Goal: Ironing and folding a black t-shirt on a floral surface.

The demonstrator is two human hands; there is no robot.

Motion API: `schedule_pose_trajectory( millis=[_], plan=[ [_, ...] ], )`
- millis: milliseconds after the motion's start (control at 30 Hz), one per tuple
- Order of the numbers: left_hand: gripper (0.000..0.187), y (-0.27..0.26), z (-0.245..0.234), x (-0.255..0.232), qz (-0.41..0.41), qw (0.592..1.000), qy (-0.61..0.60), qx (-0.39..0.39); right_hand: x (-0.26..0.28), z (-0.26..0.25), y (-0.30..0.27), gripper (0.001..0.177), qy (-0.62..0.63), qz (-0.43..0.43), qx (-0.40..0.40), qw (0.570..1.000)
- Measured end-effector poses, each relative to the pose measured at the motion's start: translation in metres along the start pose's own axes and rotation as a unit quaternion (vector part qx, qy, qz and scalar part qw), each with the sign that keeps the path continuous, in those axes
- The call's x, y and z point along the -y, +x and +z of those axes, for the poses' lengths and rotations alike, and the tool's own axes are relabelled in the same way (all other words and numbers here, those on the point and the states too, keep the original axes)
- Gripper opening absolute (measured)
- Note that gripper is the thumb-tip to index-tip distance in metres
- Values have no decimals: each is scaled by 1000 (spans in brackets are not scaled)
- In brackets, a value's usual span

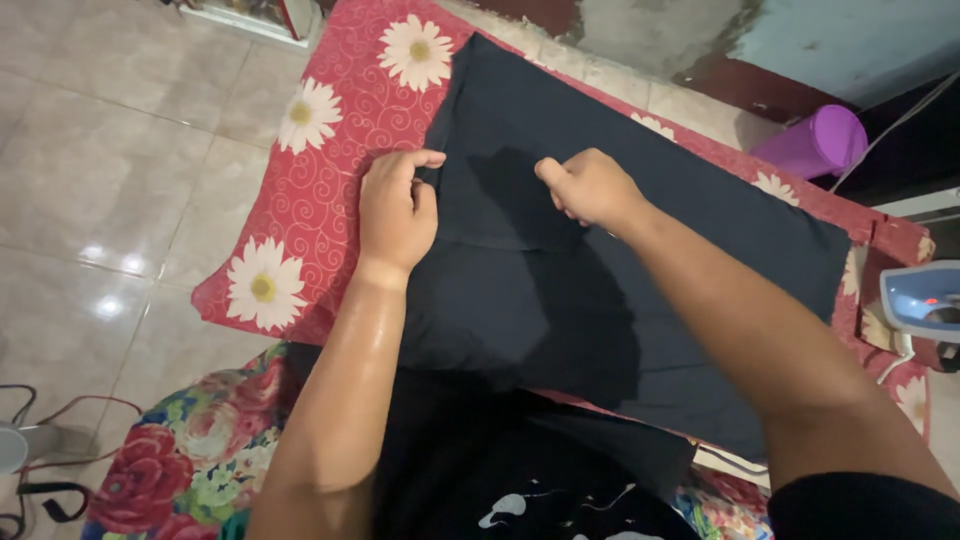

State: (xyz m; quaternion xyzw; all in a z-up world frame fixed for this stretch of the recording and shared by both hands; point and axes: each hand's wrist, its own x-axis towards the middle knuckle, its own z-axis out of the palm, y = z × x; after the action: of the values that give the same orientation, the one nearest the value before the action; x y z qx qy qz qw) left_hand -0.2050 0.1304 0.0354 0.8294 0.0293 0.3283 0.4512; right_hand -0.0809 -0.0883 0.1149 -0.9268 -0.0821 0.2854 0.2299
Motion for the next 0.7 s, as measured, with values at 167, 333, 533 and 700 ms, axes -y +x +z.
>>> schedule_pose_trajectory(
  millis=[167, 333, 533, 700],
  plan=[
    [33, -1, 1, 0, -5, 1000, -4, 7, 7, 4, -3, 61, 40, 23, 15, 999],
    [34, 0, 0, 0, -7, 1000, -2, 10, 0, 9, -1, 61, 1, -24, 8, 1000],
    [34, 0, -1, 0, -11, 1000, -4, 15, 0, 13, -1, 60, -8, -21, -6, 1000],
    [33, 1, -2, -1, -8, 1000, -7, 14, 2, 12, -2, 59, 6, -28, -3, 1000]
  ],
)
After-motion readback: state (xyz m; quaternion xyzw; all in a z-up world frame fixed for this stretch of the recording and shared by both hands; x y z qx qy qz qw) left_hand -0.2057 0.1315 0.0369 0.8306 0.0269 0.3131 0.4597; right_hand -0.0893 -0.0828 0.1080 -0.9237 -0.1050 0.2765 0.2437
